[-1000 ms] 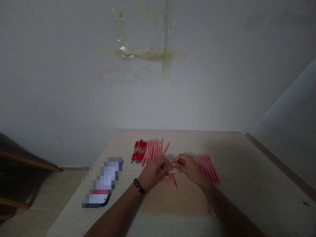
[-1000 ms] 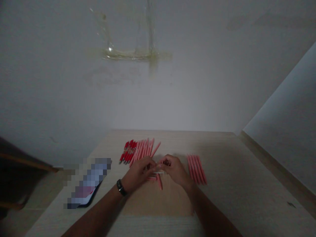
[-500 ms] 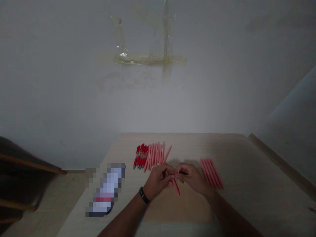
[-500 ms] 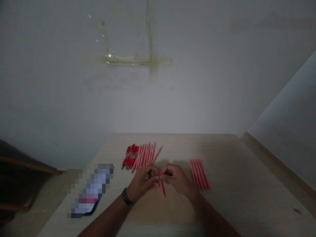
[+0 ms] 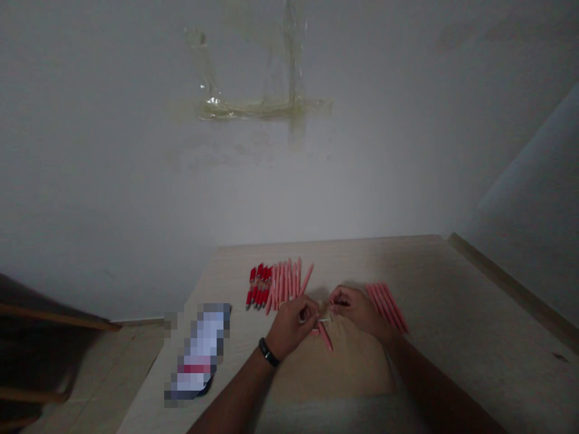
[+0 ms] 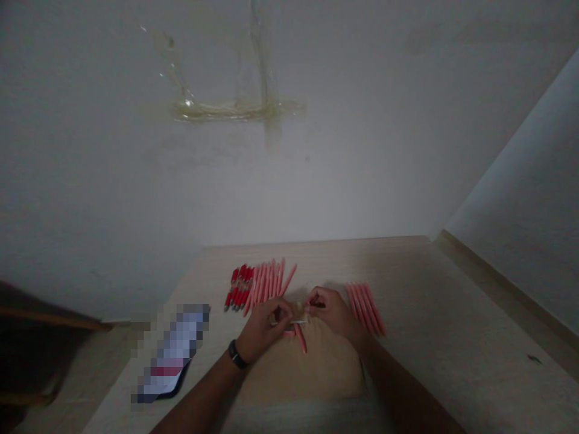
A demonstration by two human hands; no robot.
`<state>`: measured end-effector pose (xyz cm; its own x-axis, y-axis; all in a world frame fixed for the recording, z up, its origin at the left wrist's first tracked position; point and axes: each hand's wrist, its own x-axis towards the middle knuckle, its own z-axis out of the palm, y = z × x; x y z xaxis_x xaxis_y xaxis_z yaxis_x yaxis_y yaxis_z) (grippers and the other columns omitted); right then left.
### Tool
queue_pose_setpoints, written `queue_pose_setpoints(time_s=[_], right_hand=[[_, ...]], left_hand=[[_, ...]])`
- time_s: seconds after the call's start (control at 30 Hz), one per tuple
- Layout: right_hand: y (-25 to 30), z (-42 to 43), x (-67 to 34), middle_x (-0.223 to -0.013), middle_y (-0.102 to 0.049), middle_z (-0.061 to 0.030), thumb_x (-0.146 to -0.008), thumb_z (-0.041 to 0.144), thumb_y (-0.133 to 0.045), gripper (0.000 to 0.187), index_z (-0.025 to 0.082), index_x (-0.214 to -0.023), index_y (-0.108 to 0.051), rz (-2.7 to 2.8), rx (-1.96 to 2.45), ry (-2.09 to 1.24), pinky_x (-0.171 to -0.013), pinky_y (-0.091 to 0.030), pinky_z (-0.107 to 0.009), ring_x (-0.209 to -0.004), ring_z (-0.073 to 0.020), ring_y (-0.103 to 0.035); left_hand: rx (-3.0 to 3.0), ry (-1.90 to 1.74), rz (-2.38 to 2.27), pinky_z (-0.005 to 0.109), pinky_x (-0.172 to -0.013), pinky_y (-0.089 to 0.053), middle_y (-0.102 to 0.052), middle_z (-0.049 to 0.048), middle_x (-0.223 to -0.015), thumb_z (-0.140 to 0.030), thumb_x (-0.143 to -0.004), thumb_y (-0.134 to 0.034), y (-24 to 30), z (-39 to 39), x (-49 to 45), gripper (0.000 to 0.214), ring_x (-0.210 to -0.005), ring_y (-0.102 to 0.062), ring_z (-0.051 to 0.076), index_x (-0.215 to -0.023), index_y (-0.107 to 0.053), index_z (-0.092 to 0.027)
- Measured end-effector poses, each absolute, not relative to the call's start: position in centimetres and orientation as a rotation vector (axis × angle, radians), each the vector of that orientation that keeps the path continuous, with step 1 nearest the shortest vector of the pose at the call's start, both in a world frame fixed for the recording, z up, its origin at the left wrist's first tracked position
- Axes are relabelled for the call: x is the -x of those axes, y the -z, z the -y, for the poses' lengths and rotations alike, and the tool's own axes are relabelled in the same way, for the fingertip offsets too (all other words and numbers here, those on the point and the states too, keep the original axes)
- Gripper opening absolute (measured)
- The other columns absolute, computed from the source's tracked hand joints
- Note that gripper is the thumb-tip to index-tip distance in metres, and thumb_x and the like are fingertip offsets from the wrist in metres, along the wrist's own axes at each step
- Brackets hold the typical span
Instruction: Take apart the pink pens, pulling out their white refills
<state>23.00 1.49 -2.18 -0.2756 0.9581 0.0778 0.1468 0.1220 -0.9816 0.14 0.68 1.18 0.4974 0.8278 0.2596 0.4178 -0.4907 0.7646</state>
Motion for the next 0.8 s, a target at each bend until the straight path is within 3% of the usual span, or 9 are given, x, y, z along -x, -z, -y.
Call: queue_pose_setpoints(time_s=[0.17,0.37,0.53,0.7,0.8], right_hand=[[2.0,-1.4,-23.2,-0.087,-0.067,-0.0057,-0.083,0.039,-0.068,0.022,0.017,-0.087,-0.069,1.772,1.152,-1.023,-0.074,-0.048,-0.028,-0.083,-0.0177,-0.062],[1.1,-1.0,-23.2,-0.083,-0.068,-0.004,-0.084,0.031,-0.067,0.015,0.017,-0.088,-0.066,1.795,1.173,-0.906,-0.067,-0.048,-0.026,-0.076,-0.0159,-0.062],[0.3,-0.8,-23.3,-0.091,-0.071,-0.0062,-0.088,0.03,-0.063,0.014,0.019,-0.092,-0.072,1.989,1.193,-0.699,-0.075,-0.047,-0.029,-0.084,-0.0181,-0.064],[-0.1,-0.7,-23.0,-0.098,-0.072,-0.0073,-0.092,0.027,-0.058,0.017,0.02,-0.101,-0.071,2.033,1.194,-0.649,-0.083,-0.047,-0.032,-0.091,-0.0196,-0.065],[-0.2,-0.5,-22.7,-0.095,-0.071,-0.0059,-0.092,0.026,-0.058,0.015,0.02,-0.102,-0.068,2.04,1.159,-0.682,-0.079,-0.047,-0.029,-0.088,-0.0178,-0.065]], left_hand=[[-2.194,-0.832,-1.056,0.023,-0.065,-0.041,-0.065,0.003,-0.084,-0.031,-0.092,-0.054,-1.3,-0.9,0.2,0.017,-0.073,-0.057,0.013,-0.092,-0.065,-0.018],[-2.305,-0.838,-1.045,0.025,-0.07,-0.042,-0.063,0.0035,-0.087,-0.032,-0.093,-0.053,-1.7,-0.6,0.1,0.02,-0.076,-0.056,0.014,-0.093,-0.068,-0.019],[-2.308,-0.844,-1.069,0.027,-0.074,-0.043,-0.063,0.0051,-0.09,-0.031,-0.095,-0.051,-1.6,-0.7,0.1,0.022,-0.081,-0.057,0.016,-0.094,-0.069,-0.018],[-2.321,-0.828,-1.07,0.026,-0.073,-0.043,-0.062,0.0045,-0.088,-0.03,-0.095,-0.05,-1.3,-0.8,0.2,0.022,-0.081,-0.056,0.016,-0.097,-0.069,-0.019],[-2.325,-0.826,-1.074,0.026,-0.073,-0.042,-0.061,0.0039,-0.088,-0.029,-0.094,-0.05,-1.3,-0.7,0.1,0.021,-0.08,-0.056,0.015,-0.096,-0.069,-0.019]])
